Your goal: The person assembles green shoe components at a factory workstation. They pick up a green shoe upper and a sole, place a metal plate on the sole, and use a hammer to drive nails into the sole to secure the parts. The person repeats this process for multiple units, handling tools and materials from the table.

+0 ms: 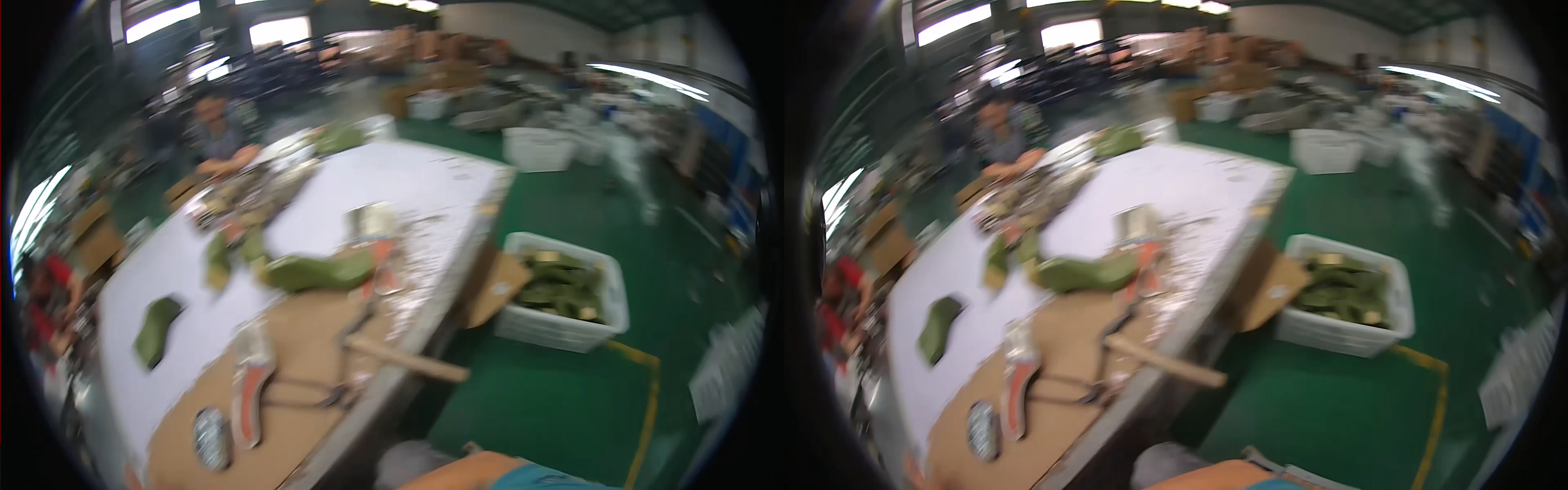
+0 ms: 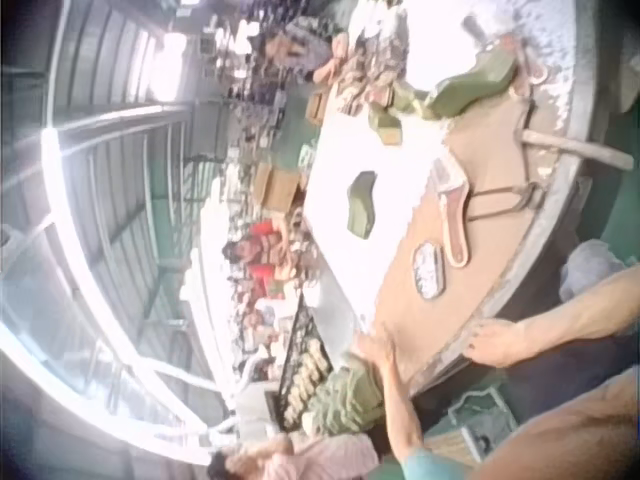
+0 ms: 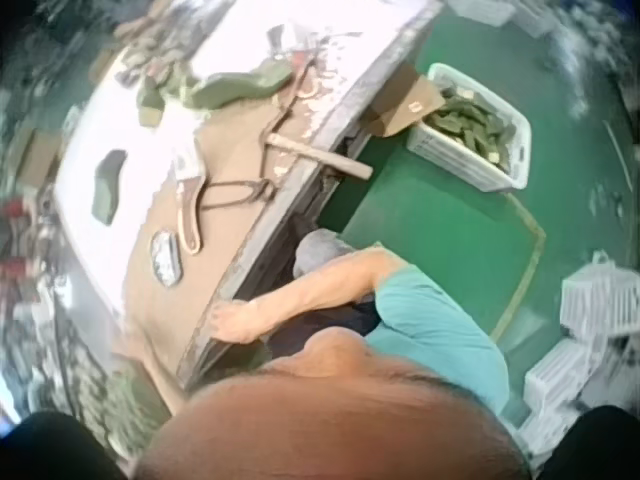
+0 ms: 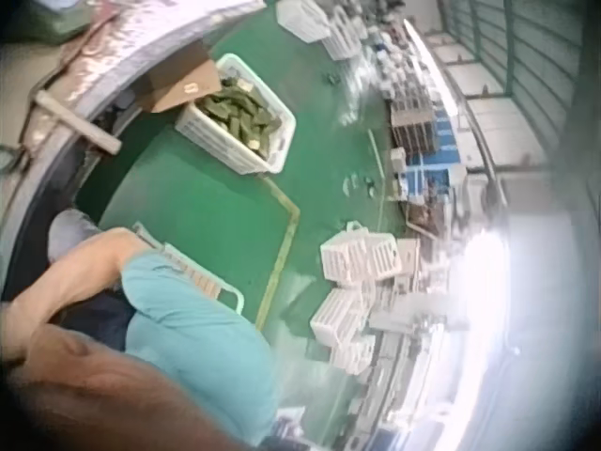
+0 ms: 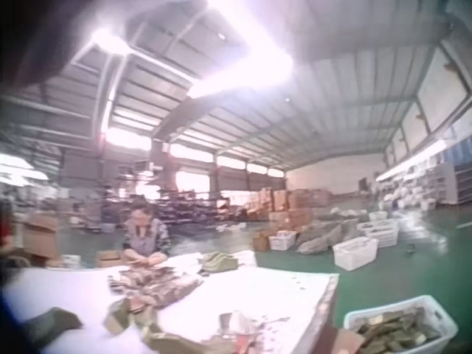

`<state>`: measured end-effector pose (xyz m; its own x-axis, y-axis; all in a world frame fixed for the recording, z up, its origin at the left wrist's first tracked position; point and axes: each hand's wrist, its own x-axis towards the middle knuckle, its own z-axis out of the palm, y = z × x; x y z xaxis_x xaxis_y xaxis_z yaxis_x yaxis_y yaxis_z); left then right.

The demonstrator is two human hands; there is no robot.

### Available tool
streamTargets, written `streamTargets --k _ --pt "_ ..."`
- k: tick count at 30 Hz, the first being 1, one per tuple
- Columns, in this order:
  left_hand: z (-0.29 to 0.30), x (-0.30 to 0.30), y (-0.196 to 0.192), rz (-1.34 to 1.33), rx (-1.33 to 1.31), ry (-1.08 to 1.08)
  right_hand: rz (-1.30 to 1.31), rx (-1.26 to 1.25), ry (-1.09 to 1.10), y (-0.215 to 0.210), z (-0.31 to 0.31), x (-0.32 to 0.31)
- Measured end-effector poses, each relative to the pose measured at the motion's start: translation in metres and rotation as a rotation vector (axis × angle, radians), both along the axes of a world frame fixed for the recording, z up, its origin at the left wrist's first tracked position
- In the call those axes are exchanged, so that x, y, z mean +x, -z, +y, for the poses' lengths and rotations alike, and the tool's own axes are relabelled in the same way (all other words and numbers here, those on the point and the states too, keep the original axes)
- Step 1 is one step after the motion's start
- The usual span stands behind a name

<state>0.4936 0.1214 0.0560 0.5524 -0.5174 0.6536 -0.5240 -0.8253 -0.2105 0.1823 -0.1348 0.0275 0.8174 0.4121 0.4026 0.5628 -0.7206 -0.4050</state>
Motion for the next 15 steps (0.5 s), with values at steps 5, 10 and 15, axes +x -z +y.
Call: streamTargets --k 5,10,15 --pt "-0.166 0.008 -0.031 0.317 -0.116 0.172 -0.043 0.030 0.189 -0.049 -0.015 -0.026" --pt "-0.262 0.046 -0.040 0.420 -0.090 0.220 0.094 -0.061 0.084 -0.071 -0.004 -0.033" --pt "-0.291 0.111 -0.030 0.595 -0.020 -0.087 0.066 -0.035 0.116 -0.061 -0.001 -0.027"
